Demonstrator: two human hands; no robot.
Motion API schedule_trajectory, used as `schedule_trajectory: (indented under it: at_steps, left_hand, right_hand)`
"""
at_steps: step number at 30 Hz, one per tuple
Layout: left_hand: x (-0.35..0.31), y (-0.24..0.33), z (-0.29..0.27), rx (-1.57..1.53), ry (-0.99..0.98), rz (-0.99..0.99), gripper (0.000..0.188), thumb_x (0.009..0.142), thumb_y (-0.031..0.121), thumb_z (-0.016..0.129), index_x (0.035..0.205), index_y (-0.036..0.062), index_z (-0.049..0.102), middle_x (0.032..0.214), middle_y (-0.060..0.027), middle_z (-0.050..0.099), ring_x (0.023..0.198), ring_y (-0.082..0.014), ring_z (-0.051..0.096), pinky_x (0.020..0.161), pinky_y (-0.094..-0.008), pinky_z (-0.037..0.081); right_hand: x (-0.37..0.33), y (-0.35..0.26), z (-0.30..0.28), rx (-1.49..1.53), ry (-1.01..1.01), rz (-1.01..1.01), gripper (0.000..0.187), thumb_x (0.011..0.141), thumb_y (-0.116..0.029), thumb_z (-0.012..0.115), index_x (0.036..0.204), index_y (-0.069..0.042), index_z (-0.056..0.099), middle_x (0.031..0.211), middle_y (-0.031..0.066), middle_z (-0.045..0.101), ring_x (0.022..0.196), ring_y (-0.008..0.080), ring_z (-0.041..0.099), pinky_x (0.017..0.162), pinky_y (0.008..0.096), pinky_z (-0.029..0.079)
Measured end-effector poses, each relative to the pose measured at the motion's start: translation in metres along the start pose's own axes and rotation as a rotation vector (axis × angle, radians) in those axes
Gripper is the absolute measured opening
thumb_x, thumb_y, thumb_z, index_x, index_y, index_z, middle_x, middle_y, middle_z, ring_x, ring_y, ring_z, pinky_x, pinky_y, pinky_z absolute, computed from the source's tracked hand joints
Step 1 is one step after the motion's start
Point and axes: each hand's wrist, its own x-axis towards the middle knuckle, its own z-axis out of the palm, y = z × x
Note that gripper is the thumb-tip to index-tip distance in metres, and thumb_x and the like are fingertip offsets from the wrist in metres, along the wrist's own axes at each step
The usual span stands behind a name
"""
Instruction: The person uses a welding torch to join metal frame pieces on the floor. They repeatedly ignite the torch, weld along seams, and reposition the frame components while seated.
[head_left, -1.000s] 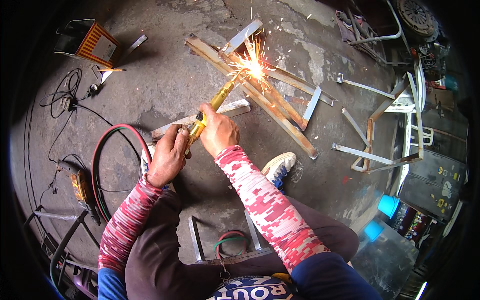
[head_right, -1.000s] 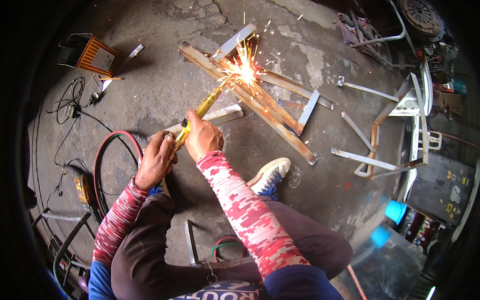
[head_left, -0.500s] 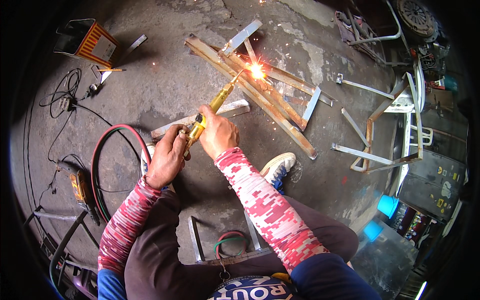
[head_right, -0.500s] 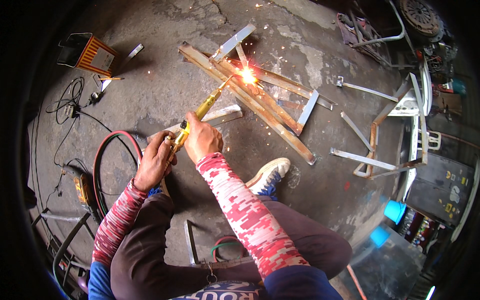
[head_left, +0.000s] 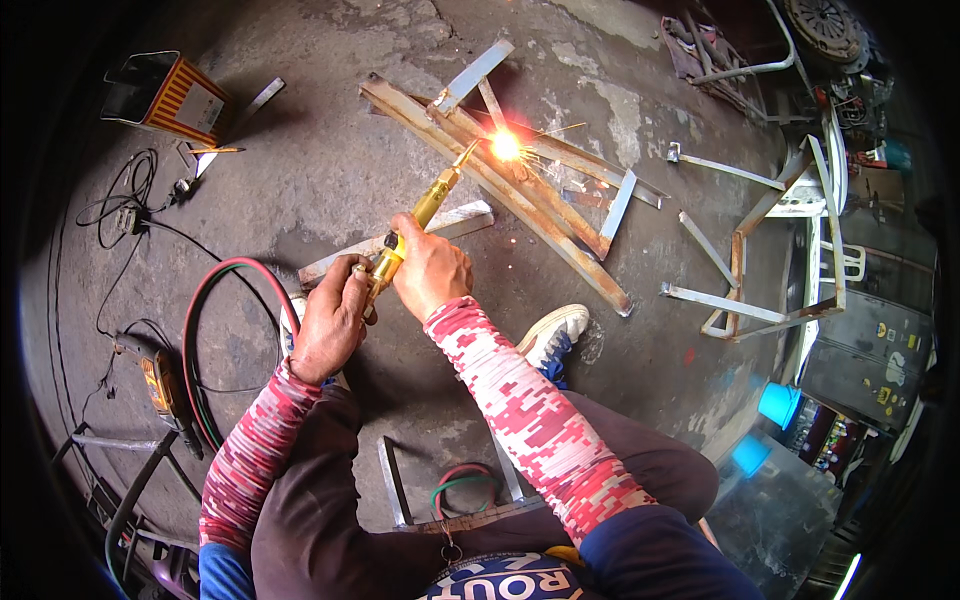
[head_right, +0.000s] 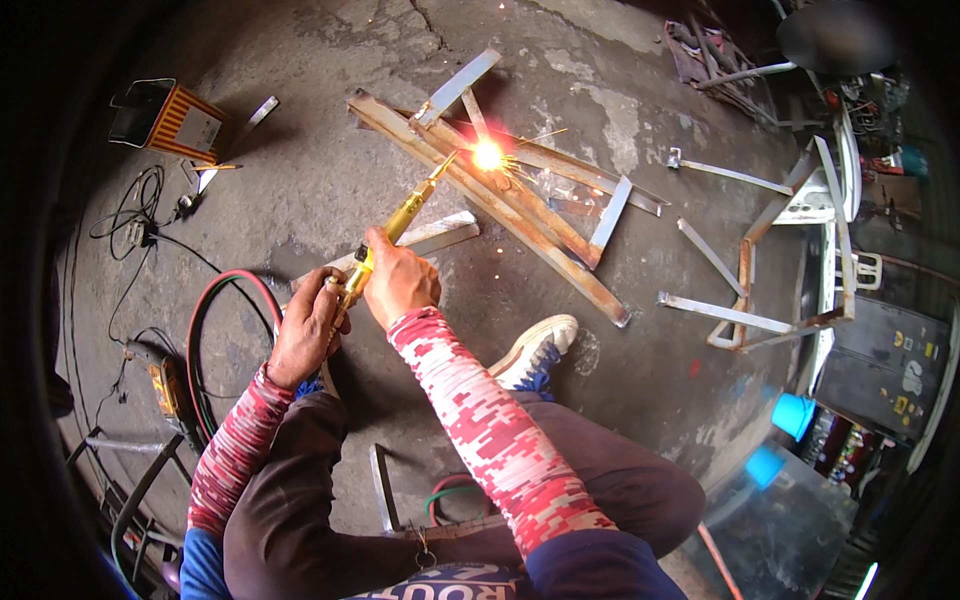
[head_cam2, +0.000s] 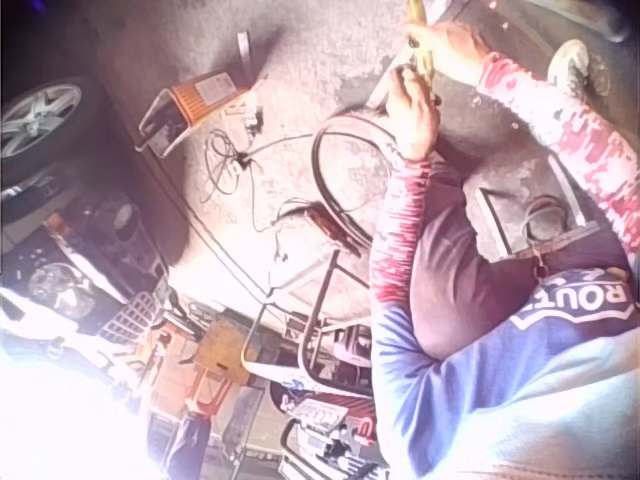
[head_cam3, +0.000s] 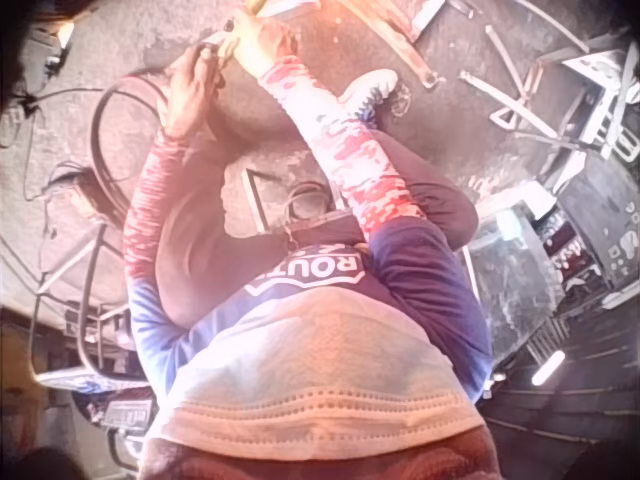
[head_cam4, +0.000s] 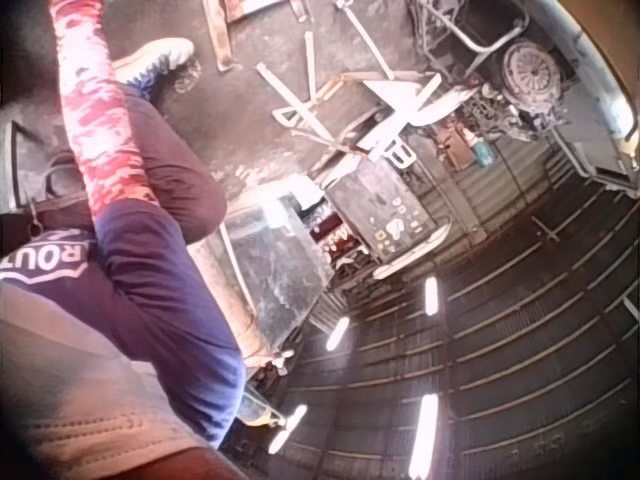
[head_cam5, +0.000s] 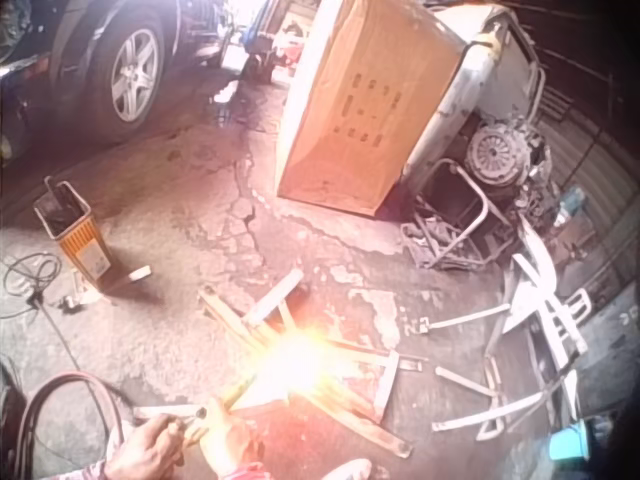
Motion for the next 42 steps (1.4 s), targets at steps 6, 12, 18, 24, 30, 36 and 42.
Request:
schedule_trajectory:
  at_steps: [6,12,18,24,30,36,42]
  left_hand:
    - [0.0010,0.0000,0.0018,-0.015,0.011,-0.022,0.028,0.112,0.028,0.042,0.122,0.0051,0.055,0.071,-0.0032,0.060,0.052,-0.0086,0.052,0.047,-0.0262,0.042]
    - [0.0001,-0.0005,0.0008,0.022,0.003,-0.019,0.030,0.113,0.031,0.045,0.120,0.0037,0.055,0.071,-0.0035,0.060,0.052,-0.0091,0.053,0.046,-0.0263,0.042]
    - [-0.0003,-0.0016,0.0002,0.008,-0.004,-0.026,0.032,0.113,0.032,0.046,0.120,0.0028,0.054,0.072,-0.0039,0.060,0.052,-0.0094,0.054,0.046,-0.0262,0.042]
    - [-0.0002,-0.0023,-0.0014,0.018,-0.016,-0.050,0.033,0.112,0.033,0.046,0.122,0.0025,0.054,0.072,-0.0038,0.060,0.053,-0.0095,0.055,0.047,-0.0262,0.043]
    - [-0.0012,-0.0031,-0.0019,-0.030,-0.024,-0.014,0.030,0.113,0.028,0.042,0.124,0.0039,0.054,0.072,-0.0032,0.060,0.054,-0.0091,0.055,0.048,-0.0260,0.043]
    - [-0.0017,-0.0021,-0.0019,-0.016,-0.024,-0.001,0.029,0.112,0.027,0.040,0.124,0.0048,0.054,0.072,-0.0029,0.060,0.054,-0.0089,0.055,0.048,-0.0261,0.044]
    - [-0.0011,-0.0013,-0.0024,-0.002,-0.018,-0.001,0.029,0.112,0.028,0.040,0.123,0.0043,0.055,0.072,-0.0031,0.060,0.053,-0.0087,0.053,0.048,-0.0262,0.043]
  right_hand:
    - [-0.0002,0.0007,-0.0003,0.005,0.004,-0.007,0.038,0.091,-0.012,0.062,0.128,-0.019,0.061,0.096,0.0209,0.075,0.093,0.0432,0.072,0.081,0.0538,0.054]
    - [-0.0011,0.0025,0.0016,0.011,0.024,-0.014,0.038,0.091,-0.012,0.062,0.129,-0.019,0.061,0.097,0.0206,0.075,0.094,0.0430,0.072,0.082,0.0534,0.055]
    - [-0.0019,0.0032,0.0012,0.007,0.014,-0.023,0.038,0.091,-0.012,0.062,0.129,-0.017,0.060,0.095,0.0209,0.074,0.093,0.0431,0.072,0.081,0.0535,0.055]
    - [-0.0030,0.0031,0.0025,0.021,0.027,-0.015,0.040,0.090,-0.011,0.062,0.130,-0.018,0.061,0.095,0.0212,0.074,0.094,0.0431,0.072,0.082,0.0536,0.054]
    - [-0.0035,0.0031,0.0038,0.017,0.034,-0.019,0.040,0.090,-0.010,0.062,0.130,-0.018,0.061,0.095,0.0214,0.074,0.094,0.0433,0.072,0.082,0.0537,0.054]
    - [-0.0036,0.0017,0.0012,-0.012,0.013,-0.036,0.037,0.092,-0.013,0.063,0.128,-0.014,0.057,0.095,0.0219,0.074,0.091,0.0439,0.072,0.080,0.0529,0.055]
    - [-0.0025,-0.0003,0.0003,-0.014,-0.008,-0.025,0.032,0.093,-0.013,0.061,0.125,-0.015,0.057,0.096,0.0212,0.074,0.091,0.0438,0.072,0.079,0.0533,0.055]
